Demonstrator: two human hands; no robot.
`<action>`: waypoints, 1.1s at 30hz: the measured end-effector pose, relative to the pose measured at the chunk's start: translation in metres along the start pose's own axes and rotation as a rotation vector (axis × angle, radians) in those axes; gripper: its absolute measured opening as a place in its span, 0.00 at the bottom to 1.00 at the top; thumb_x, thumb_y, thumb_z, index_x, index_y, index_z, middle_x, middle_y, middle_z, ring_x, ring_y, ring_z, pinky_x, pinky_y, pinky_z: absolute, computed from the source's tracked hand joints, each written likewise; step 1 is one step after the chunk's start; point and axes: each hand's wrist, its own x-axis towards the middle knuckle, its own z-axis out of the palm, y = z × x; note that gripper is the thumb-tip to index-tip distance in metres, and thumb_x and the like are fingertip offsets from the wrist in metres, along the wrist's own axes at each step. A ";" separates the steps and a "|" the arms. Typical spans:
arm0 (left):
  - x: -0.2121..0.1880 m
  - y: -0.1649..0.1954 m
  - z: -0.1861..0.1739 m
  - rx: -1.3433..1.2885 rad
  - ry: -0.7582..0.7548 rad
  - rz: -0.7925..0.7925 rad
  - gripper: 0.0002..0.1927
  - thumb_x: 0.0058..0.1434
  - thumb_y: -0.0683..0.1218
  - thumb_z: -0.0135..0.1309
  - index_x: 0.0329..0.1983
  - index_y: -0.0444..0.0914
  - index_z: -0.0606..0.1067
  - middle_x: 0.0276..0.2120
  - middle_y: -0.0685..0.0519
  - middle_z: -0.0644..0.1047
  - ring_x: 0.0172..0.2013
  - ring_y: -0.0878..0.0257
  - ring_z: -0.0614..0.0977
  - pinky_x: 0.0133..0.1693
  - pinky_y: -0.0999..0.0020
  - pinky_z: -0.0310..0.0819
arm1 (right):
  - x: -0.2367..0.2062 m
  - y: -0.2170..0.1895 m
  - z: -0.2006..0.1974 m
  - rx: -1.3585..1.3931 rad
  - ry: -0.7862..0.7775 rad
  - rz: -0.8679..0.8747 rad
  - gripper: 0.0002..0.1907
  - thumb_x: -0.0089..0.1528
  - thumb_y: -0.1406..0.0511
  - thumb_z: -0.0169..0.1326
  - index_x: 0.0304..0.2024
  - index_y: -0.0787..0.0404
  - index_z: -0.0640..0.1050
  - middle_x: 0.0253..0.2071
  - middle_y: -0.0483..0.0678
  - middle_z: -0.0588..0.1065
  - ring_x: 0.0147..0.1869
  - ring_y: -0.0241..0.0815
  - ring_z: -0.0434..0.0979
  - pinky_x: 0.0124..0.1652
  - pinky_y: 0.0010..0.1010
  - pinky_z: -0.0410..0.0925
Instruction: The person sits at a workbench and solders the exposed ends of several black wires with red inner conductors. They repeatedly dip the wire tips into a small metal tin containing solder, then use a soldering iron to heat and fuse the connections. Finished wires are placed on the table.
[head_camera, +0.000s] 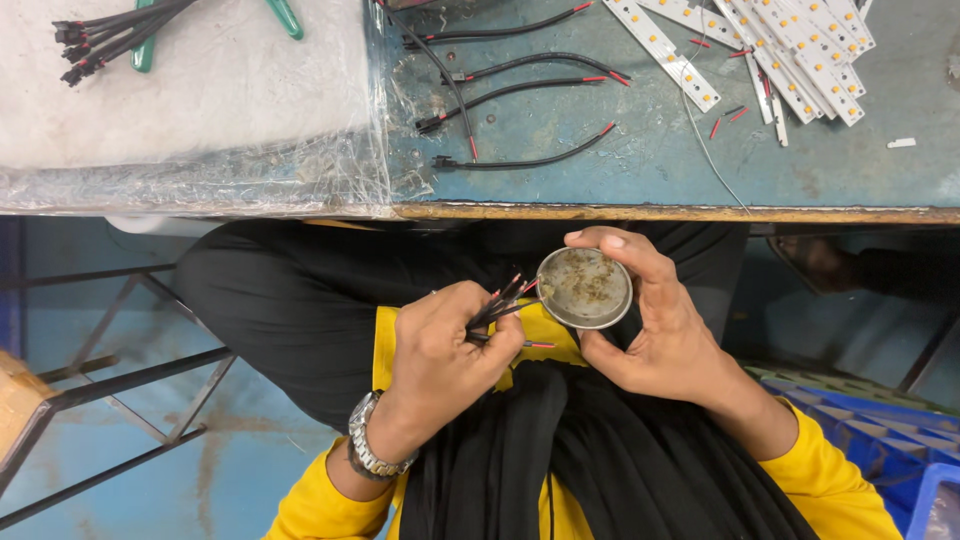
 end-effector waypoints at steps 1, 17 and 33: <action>0.000 0.000 -0.001 0.012 -0.013 0.019 0.12 0.54 0.37 0.61 0.25 0.34 0.68 0.20 0.49 0.70 0.20 0.57 0.73 0.24 0.64 0.65 | 0.000 0.000 0.000 -0.006 -0.002 0.003 0.48 0.54 0.78 0.57 0.72 0.49 0.52 0.68 0.57 0.65 0.70 0.50 0.71 0.66 0.40 0.68; 0.003 0.000 -0.003 0.122 -0.088 0.132 0.12 0.50 0.37 0.62 0.27 0.34 0.68 0.21 0.48 0.71 0.21 0.53 0.75 0.25 0.61 0.68 | 0.004 -0.002 -0.003 -0.044 -0.008 0.000 0.49 0.53 0.78 0.58 0.71 0.50 0.53 0.68 0.56 0.66 0.69 0.50 0.72 0.66 0.39 0.66; 0.004 0.004 -0.004 0.075 -0.112 0.084 0.13 0.52 0.36 0.61 0.25 0.35 0.66 0.18 0.49 0.69 0.18 0.56 0.73 0.23 0.63 0.65 | 0.004 -0.003 -0.004 -0.050 -0.011 0.006 0.49 0.53 0.78 0.58 0.71 0.50 0.52 0.68 0.56 0.66 0.69 0.50 0.72 0.66 0.38 0.67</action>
